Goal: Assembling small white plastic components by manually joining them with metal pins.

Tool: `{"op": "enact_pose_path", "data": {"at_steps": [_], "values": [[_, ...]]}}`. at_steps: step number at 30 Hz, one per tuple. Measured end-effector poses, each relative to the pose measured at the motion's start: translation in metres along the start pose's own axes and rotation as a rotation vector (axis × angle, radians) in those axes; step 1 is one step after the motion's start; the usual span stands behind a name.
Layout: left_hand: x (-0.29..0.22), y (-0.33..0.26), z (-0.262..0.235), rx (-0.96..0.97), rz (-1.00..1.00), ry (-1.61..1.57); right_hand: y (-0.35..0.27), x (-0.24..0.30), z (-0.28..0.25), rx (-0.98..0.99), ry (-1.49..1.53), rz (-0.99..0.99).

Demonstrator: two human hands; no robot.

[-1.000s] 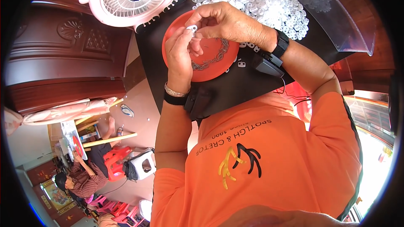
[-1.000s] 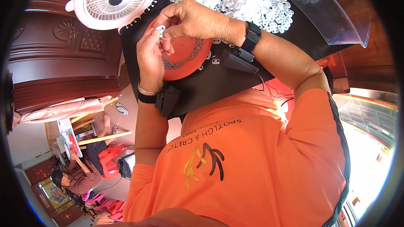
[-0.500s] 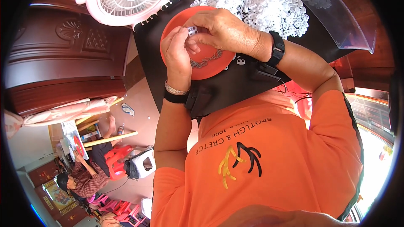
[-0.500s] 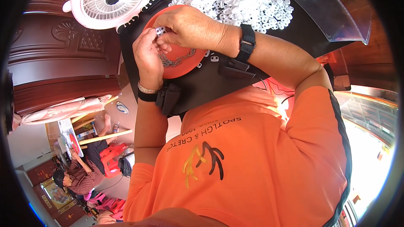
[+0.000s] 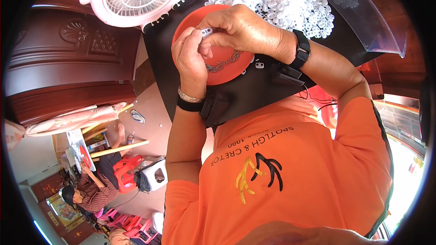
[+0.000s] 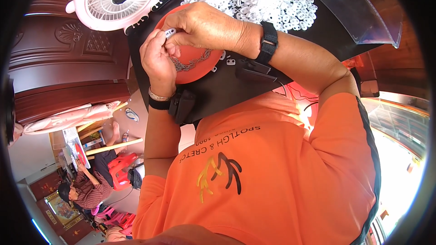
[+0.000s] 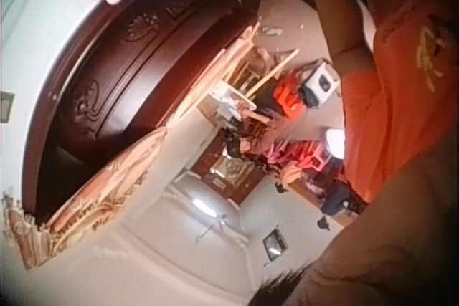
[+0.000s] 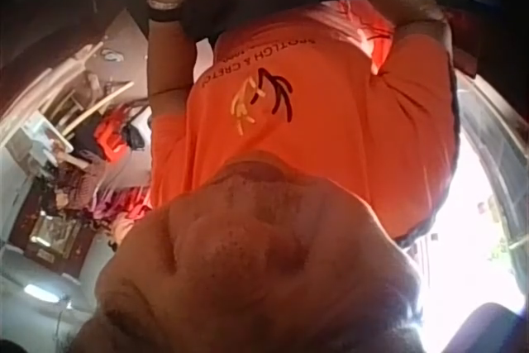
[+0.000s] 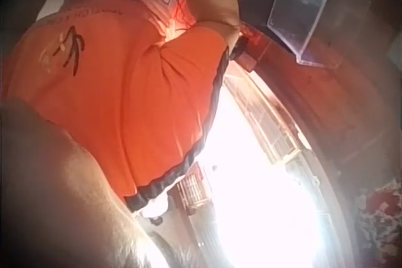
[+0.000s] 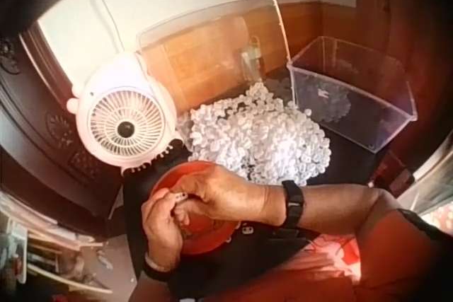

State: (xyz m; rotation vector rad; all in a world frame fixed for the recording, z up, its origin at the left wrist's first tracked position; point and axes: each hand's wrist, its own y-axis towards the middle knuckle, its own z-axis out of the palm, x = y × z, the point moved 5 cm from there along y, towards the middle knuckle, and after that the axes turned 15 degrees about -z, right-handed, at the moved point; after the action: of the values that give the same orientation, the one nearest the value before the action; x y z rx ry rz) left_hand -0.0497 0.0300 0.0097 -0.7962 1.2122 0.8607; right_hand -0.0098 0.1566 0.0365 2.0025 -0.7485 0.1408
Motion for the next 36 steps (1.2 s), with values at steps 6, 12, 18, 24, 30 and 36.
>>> {"op": "enact_pose_path", "data": {"at_steps": [6, 12, 18, 24, 30, 36], "values": [[-0.004, -0.003, 0.001, -0.003, 0.017, -0.009, 0.003, 0.01, -0.007, -0.045, -0.038, -0.088], [-0.008, -0.006, 0.0, 0.014, 0.041, 0.028, 0.007, 0.013, -0.01, -0.028, 0.029, -0.078], [-0.011, -0.008, 0.002, -0.012, 0.066, 0.111, 0.006, 0.015, -0.012, -0.041, -0.031, -0.135], [-0.009, -0.008, 0.003, 0.017, 0.042, 0.102, 0.007, 0.016, -0.013, -0.018, -0.04, -0.132], [-0.012, -0.01, 0.006, 0.056, 0.05, 0.095, 0.006, 0.016, -0.013, 0.0, -0.052, -0.14], [-0.012, -0.009, 0.005, 0.032, 0.073, 0.107, 0.009, 0.015, -0.015, -0.064, -0.006, -0.152]]}}
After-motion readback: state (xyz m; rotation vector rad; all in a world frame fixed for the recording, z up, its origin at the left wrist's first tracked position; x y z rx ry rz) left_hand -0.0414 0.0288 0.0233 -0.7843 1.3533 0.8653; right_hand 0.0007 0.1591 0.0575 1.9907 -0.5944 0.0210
